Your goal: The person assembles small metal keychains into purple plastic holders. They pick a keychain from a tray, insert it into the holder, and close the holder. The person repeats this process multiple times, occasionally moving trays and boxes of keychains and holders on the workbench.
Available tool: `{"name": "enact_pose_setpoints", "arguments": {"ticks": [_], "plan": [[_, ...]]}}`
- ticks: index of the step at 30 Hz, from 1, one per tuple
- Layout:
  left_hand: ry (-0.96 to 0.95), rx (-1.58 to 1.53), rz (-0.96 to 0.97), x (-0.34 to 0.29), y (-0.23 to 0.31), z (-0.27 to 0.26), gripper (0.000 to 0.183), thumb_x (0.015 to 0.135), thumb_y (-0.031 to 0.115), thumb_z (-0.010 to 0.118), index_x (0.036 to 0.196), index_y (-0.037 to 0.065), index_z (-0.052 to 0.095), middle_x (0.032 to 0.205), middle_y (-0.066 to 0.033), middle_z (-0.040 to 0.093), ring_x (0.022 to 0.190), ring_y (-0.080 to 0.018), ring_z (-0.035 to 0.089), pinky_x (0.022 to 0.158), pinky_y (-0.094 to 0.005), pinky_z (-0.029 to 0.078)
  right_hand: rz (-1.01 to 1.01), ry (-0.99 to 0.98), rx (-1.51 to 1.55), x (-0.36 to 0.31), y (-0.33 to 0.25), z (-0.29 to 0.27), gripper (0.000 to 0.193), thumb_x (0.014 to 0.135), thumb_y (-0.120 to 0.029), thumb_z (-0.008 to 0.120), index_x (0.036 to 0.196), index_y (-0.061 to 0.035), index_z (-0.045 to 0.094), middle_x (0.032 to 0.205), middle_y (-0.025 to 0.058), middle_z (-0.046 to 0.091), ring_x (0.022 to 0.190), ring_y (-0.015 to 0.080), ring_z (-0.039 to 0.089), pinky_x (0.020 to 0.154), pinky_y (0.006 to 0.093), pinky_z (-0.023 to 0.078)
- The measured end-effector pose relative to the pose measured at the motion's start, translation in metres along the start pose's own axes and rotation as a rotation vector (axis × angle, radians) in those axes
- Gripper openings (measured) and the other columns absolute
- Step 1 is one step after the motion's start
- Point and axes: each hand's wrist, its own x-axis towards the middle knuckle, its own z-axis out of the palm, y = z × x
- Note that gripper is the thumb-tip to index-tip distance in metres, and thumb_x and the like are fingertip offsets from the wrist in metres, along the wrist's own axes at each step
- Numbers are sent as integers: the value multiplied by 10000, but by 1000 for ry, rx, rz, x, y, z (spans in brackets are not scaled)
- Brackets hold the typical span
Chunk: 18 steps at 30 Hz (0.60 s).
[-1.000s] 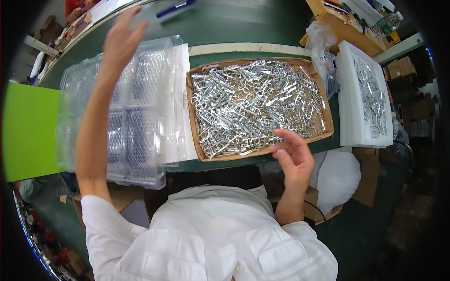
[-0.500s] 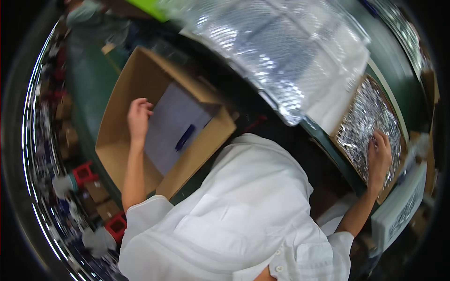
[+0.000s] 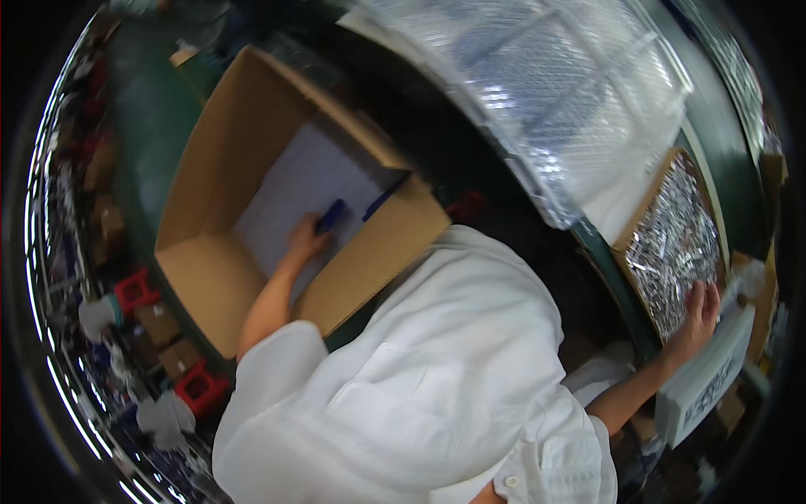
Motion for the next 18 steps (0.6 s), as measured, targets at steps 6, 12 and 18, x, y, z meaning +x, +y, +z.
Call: {"name": "enact_pose_setpoints", "arguments": {"ticks": [6, 12, 18], "plan": [[236, -943, -256, -10, 85, -121, 466, 1003, 352, 671, 1346, 44, 607, 962, 12, 630, 751, -81, 593, 617, -262, 495, 203, -48, 425, -12, -19, 20, 269, 962, -116, 737, 1207, -10, 708, 1028, 59, 750, 880, 132, 698, 767, 269, 556], [20, -1005, -349, 16, 91, -116, 376, 1053, 363, 634, 1330, 111, 597, 861, 28, 567, 622, -46, 535, 471, -193, 390, -327, -87, -60, -10, -17, 24, 176, 954, 15, 689, 1117, -16, 749, 1212, 98, 757, 1045, 180, 735, 838, 266, 562], [-394, -751, -440, 50, 0, -66, 247, 1013, 275, 667, 1220, 146, 631, 855, 33, 571, 650, -86, 585, 472, -219, 420, -374, -59, -243, -19, 0, 20, 194, 939, 11, 658, 1090, -42, 768, 1137, 116, 755, 1001, 303, 740, 848, 358, 578]]}}
